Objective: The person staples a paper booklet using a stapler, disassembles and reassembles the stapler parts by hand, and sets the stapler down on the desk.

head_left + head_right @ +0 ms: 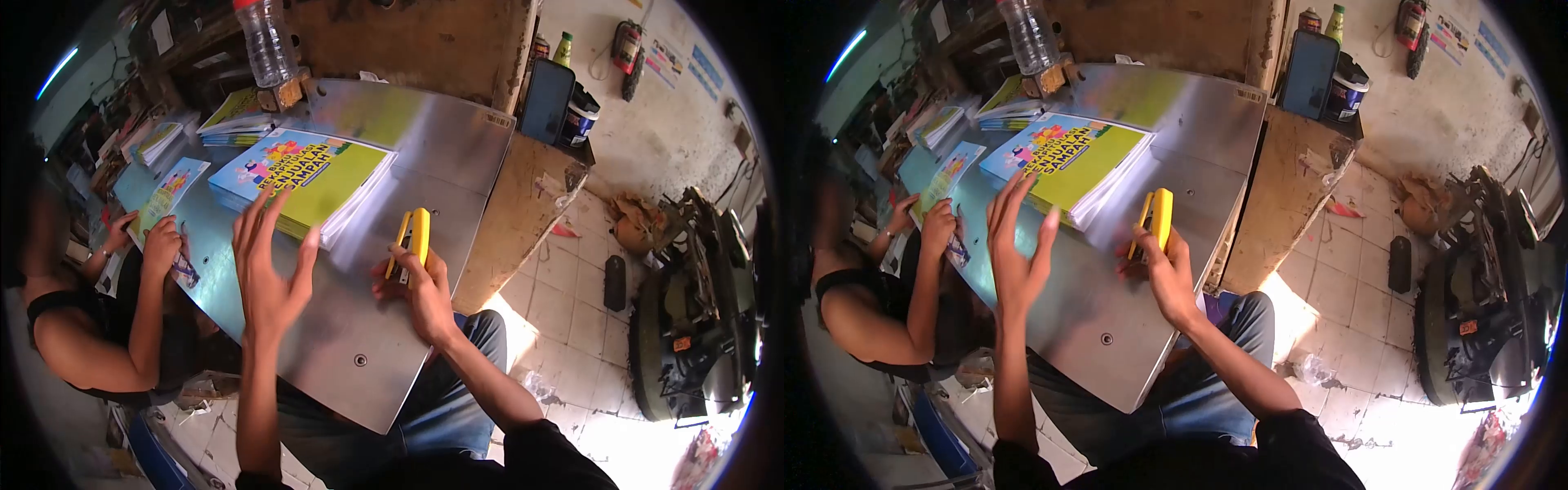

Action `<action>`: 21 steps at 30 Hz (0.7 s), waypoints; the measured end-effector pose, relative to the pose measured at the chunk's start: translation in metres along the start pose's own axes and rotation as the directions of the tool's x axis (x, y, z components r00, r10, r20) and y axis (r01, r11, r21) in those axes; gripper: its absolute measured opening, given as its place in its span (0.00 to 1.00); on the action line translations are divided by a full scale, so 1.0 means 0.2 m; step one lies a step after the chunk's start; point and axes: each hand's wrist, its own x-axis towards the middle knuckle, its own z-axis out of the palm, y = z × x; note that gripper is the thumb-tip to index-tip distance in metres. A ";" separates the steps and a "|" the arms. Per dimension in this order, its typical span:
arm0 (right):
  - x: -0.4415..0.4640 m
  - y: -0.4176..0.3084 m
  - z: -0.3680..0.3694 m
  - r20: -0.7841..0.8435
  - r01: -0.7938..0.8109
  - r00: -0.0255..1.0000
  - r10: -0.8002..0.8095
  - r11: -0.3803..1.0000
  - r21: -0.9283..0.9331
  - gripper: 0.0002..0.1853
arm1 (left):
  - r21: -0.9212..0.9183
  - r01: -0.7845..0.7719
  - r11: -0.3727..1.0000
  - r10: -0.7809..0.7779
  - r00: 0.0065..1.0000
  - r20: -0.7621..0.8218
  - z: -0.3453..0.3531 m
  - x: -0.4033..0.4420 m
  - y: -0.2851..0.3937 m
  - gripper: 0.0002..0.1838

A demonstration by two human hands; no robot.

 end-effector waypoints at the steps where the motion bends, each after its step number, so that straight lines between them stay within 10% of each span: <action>1: -0.01 0.02 0.01 -0.002 0.043 0.999 -0.043 0.998 -0.051 0.18 | 0.082 -0.079 0.993 0.075 0.996 0.058 0.04 0.05 -0.06 0.25; 5: -0.03 0.00 0.01 0.046 0.137 0.990 -0.133 0.985 -0.104 0.14 | 0.207 -0.199 0.958 0.077 0.872 0.483 0.12 0.03 -0.21 0.26; 14: -0.05 0.02 -0.04 -0.295 0.437 0.853 -0.431 0.898 -0.048 0.11 | 0.242 -0.263 0.934 0.183 0.934 0.308 -0.10 -0.21 -0.09 0.20; 18: -0.08 -0.08 -0.24 -0.368 0.584 0.671 -0.644 0.764 -0.273 0.11 | 0.208 -0.351 0.913 0.281 0.911 0.302 -0.27 -0.50 0.12 0.14; 21: -0.08 -0.23 -0.42 -0.298 0.426 0.729 -0.617 0.749 -0.508 0.11 | 0.118 -0.288 0.950 0.218 0.887 0.406 -0.37 -0.81 0.25 0.13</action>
